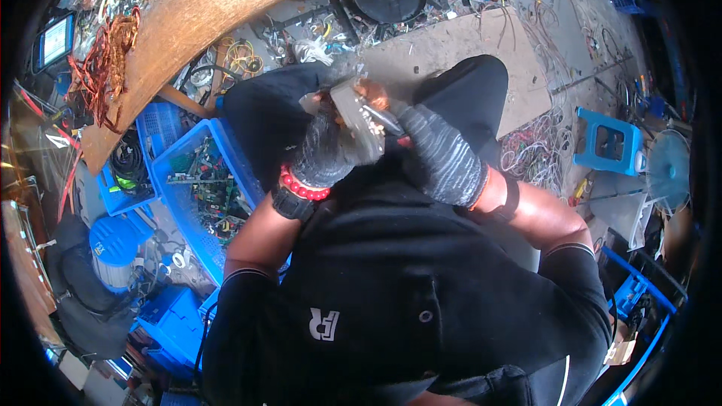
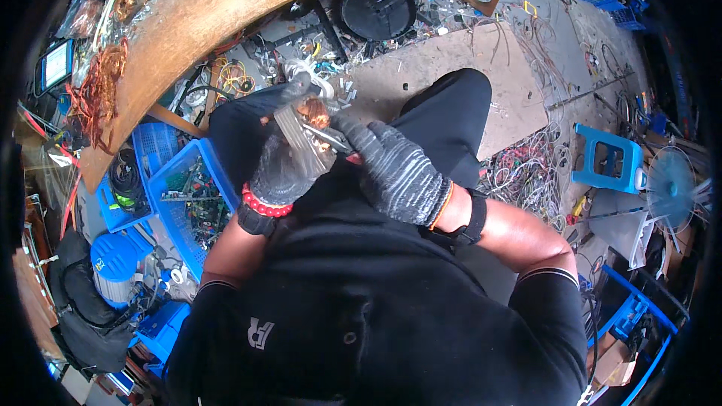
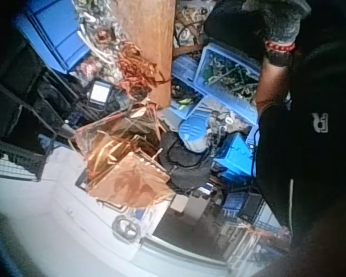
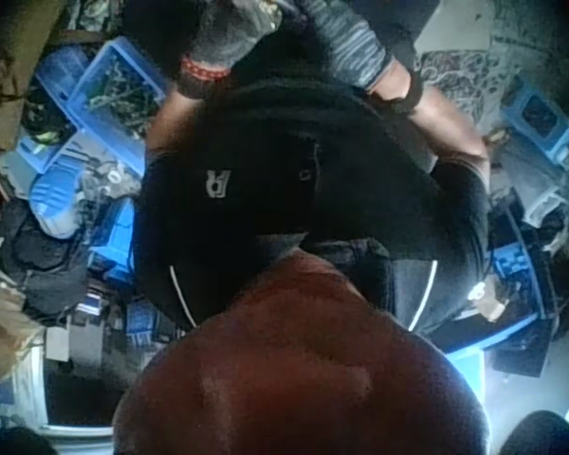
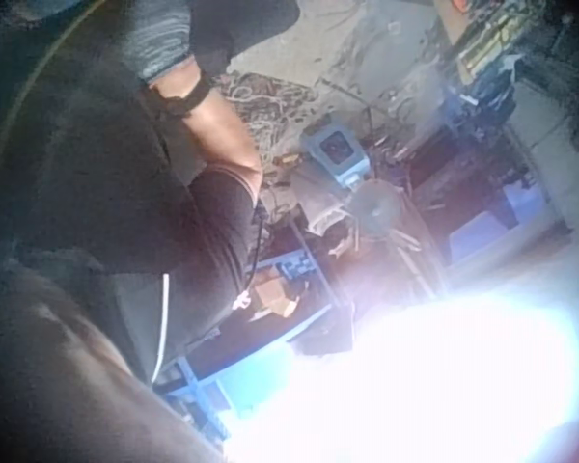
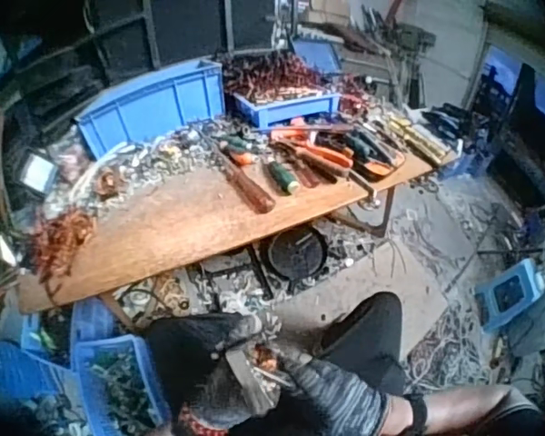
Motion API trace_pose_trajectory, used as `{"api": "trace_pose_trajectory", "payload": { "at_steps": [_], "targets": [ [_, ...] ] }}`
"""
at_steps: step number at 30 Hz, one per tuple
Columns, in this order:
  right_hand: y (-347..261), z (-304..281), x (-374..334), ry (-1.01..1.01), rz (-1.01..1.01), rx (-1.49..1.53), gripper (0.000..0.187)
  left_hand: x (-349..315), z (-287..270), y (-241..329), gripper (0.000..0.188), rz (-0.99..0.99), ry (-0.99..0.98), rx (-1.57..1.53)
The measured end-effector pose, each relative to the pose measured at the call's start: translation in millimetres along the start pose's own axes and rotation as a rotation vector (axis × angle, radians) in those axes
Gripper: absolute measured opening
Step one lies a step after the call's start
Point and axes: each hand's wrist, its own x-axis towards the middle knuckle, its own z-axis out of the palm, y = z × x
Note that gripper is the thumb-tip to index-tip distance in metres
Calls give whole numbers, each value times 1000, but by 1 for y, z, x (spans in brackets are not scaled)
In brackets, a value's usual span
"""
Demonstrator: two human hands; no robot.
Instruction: Disassembling a motor component using a screwdriver and pliers to salvage copper wire.
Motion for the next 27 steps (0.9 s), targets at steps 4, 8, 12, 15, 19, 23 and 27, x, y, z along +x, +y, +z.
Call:
{"api": "trace_pose_trajectory", "payload": {
  "at_steps": [4,8,12,15,19,23,27],
  "targets": [
    [-9,8,2,312,-117,117,50,8,4,5,58,248,49,649],
    [-3,7,-5,194,-24,25,34,12,-5,10,50,325,23,713],
    [-6,-6,-12,33,62,43,35,7,-15,16,43,188,-20,153],
    [-11,-14,-13,-62,153,54,38,0,-16,18,41,273,-49,364],
    [-7,-31,-14,-170,144,20,42,-10,-12,11,42,209,-135,151],
    [-6,-41,-15,-226,113,-12,48,-12,0,-3,52,-352,-308,-1235],
    [-9,-57,-14,-335,126,80,48,-13,-33,2,73,-589,-346,-1537]
  ]
}}
